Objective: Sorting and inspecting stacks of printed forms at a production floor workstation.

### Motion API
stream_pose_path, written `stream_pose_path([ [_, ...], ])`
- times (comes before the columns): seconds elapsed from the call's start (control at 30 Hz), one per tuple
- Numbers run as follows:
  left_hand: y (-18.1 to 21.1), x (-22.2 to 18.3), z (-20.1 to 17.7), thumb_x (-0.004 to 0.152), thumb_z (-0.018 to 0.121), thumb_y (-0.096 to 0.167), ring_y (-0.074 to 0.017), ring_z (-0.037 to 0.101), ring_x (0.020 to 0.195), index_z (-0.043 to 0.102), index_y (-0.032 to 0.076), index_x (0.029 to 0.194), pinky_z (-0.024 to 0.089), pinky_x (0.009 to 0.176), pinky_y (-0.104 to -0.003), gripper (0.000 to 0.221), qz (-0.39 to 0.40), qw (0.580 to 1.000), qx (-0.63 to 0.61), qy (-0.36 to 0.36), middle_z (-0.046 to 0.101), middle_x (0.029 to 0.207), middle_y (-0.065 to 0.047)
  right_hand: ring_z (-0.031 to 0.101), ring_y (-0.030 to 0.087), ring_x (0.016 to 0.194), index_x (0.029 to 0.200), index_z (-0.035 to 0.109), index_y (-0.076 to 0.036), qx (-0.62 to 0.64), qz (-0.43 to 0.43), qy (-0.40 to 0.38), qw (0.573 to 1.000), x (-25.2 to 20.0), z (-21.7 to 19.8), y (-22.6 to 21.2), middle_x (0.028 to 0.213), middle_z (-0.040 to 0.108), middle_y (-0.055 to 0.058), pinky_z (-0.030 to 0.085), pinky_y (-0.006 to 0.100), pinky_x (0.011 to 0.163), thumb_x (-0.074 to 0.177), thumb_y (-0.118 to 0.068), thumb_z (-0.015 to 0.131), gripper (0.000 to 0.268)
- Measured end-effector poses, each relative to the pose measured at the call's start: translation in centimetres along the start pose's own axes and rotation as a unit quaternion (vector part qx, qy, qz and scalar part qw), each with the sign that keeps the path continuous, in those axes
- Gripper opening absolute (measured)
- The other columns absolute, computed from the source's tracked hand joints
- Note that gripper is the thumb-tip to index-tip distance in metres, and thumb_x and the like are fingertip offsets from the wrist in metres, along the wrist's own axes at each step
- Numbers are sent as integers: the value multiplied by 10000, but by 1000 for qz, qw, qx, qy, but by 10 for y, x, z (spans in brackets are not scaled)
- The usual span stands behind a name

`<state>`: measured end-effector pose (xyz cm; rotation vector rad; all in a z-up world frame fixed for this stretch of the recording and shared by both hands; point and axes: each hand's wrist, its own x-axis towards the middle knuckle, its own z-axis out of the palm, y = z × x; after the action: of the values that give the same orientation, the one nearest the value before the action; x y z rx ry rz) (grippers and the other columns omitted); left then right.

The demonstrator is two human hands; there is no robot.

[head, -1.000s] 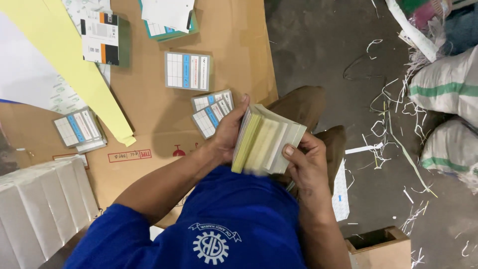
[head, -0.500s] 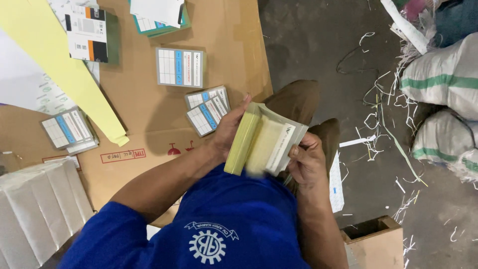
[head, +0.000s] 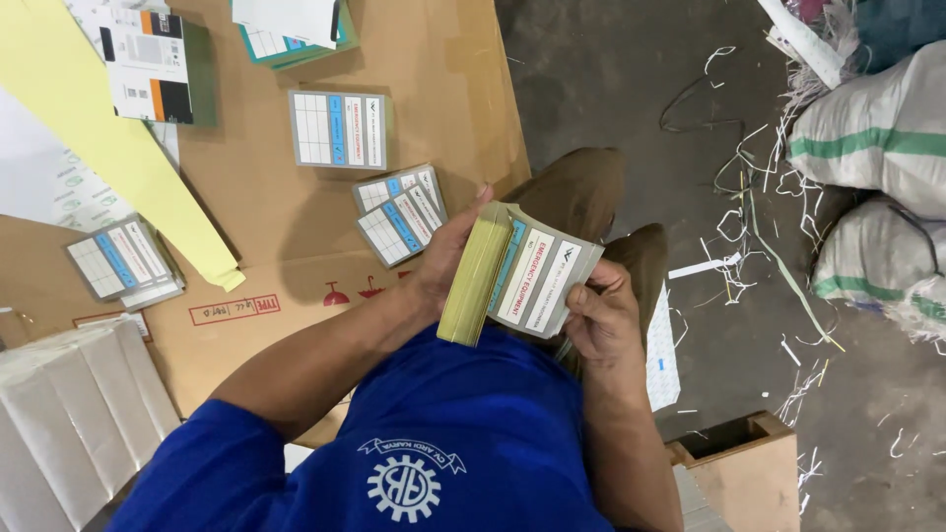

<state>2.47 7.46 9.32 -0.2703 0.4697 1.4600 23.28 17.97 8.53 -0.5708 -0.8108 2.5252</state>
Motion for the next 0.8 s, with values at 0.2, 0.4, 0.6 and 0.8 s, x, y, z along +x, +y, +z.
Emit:
stream_pose_path([
  [0.2,-17,5,-22,1094,475,482,-210,709,828,697,44,1009,603,805,-367,498,51,998,21,11,717,924,-116,745,189,925,1269,664,80,7,1,36,999,2,-16,8,1096,757,160,600,305,833,975,-94,756,354],
  [0.4,-28,-4,-13,1061,410,505,-226,707,795,689,45,1004,589,754,-361,541,120,991,41,45,717,894,-128,553,55,642,1108,705,83,-16,23,86,996,5,-19,10,811,663,4,429,207,581,1052,-99,664,195],
  [0.6,-40,-5,-41,1054,411,523,-258,716,941,686,46,1079,568,929,-380,552,133,987,-47,76,730,1017,-142,597,74,735,1047,689,56,10,34,61,997,14,-20,18,853,663,0,472,231,675,1084,-108,668,170],
  [0.8,-34,-9,-39,1038,414,556,-265,705,997,685,60,1116,546,970,-396,571,145,985,-58,69,731,1056,-134,730,157,891,1121,706,48,33,82,76,993,27,-7,20,986,753,82,582,294,819,1045,-157,638,229],
])
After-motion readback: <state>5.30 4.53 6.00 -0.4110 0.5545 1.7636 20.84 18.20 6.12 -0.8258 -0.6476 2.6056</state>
